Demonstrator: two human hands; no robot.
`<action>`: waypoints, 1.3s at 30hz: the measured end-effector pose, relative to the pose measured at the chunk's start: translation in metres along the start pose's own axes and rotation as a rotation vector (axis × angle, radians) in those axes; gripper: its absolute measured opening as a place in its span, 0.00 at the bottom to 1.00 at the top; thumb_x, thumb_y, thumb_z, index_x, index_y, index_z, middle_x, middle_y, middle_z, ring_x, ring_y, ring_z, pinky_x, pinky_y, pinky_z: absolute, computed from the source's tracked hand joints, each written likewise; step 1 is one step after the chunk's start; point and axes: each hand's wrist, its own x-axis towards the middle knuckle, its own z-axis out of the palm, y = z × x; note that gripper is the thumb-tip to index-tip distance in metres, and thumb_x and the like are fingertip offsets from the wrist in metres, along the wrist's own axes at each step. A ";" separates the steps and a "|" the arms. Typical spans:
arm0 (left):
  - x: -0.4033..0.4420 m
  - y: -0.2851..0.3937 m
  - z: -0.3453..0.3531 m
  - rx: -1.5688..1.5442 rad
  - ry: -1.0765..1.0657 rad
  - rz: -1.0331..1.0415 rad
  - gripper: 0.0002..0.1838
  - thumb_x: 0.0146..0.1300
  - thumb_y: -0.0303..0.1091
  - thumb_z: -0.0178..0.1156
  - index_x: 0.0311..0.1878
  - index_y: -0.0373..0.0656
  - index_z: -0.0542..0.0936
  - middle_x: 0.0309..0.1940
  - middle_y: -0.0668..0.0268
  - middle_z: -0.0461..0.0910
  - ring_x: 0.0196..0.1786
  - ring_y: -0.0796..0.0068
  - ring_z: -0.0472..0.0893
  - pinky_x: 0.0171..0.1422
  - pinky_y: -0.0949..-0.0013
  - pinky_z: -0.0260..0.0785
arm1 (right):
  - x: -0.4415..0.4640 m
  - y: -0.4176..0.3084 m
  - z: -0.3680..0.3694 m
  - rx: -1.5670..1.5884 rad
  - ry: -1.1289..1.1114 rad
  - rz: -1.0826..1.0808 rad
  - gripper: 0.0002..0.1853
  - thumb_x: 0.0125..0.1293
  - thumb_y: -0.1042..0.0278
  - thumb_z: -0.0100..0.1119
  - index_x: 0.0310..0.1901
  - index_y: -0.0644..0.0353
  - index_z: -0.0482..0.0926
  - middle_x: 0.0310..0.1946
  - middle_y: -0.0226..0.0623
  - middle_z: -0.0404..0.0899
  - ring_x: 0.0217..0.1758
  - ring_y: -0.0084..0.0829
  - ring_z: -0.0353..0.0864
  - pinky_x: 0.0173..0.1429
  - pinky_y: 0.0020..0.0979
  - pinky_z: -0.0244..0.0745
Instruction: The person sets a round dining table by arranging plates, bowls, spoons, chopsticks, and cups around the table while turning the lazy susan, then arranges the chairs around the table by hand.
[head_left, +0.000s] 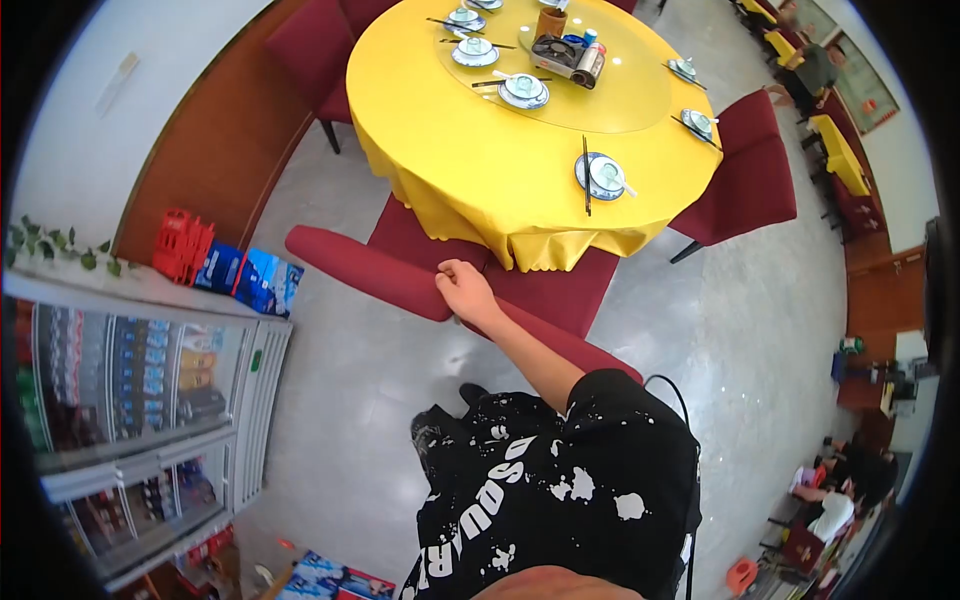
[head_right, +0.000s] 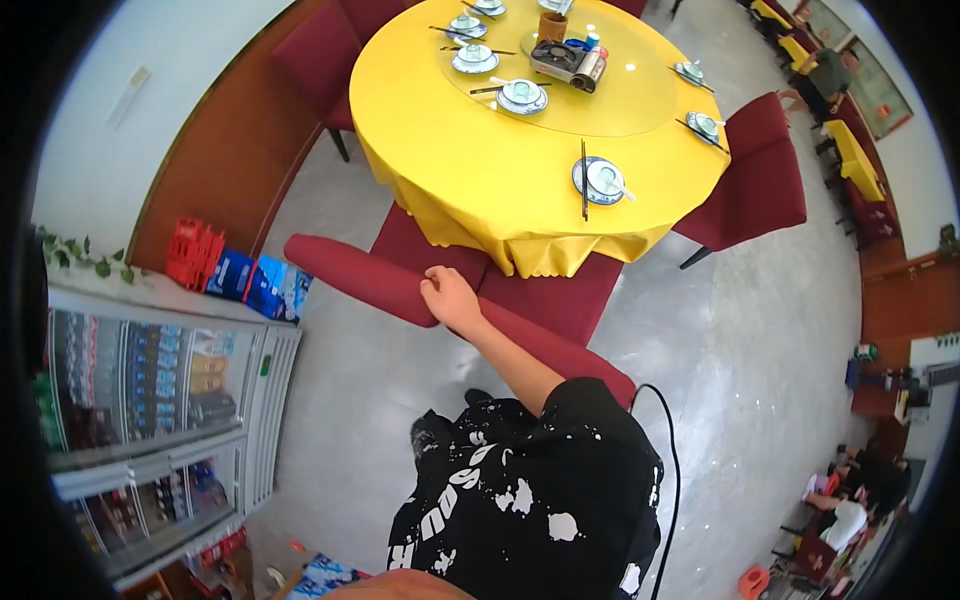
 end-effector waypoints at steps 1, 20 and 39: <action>0.021 0.000 -0.026 -0.005 -0.004 -0.002 0.15 0.65 0.44 0.57 0.47 0.45 0.79 0.34 0.58 0.81 0.38 0.63 0.82 0.40 0.60 0.75 | 0.008 -0.007 0.017 -0.072 0.033 -0.020 0.18 0.66 0.59 0.55 0.49 0.65 0.79 0.44 0.51 0.81 0.50 0.49 0.81 0.56 0.42 0.75; 0.535 0.343 -0.555 -0.414 -0.062 0.344 0.12 0.69 0.37 0.55 0.48 0.42 0.79 0.31 0.65 0.81 0.25 0.76 0.78 0.25 0.73 0.65 | 0.176 -0.065 0.234 -0.019 0.196 0.477 0.21 0.67 0.55 0.58 0.52 0.64 0.79 0.44 0.47 0.85 0.51 0.41 0.84 0.57 0.37 0.76; 0.544 0.842 -0.530 0.596 -0.531 1.406 0.12 0.65 0.40 0.58 0.39 0.41 0.82 0.32 0.55 0.81 0.36 0.56 0.82 0.42 0.58 0.75 | 0.326 -0.056 0.261 0.175 1.013 0.839 0.17 0.66 0.63 0.60 0.52 0.64 0.80 0.37 0.44 0.85 0.41 0.33 0.85 0.49 0.33 0.78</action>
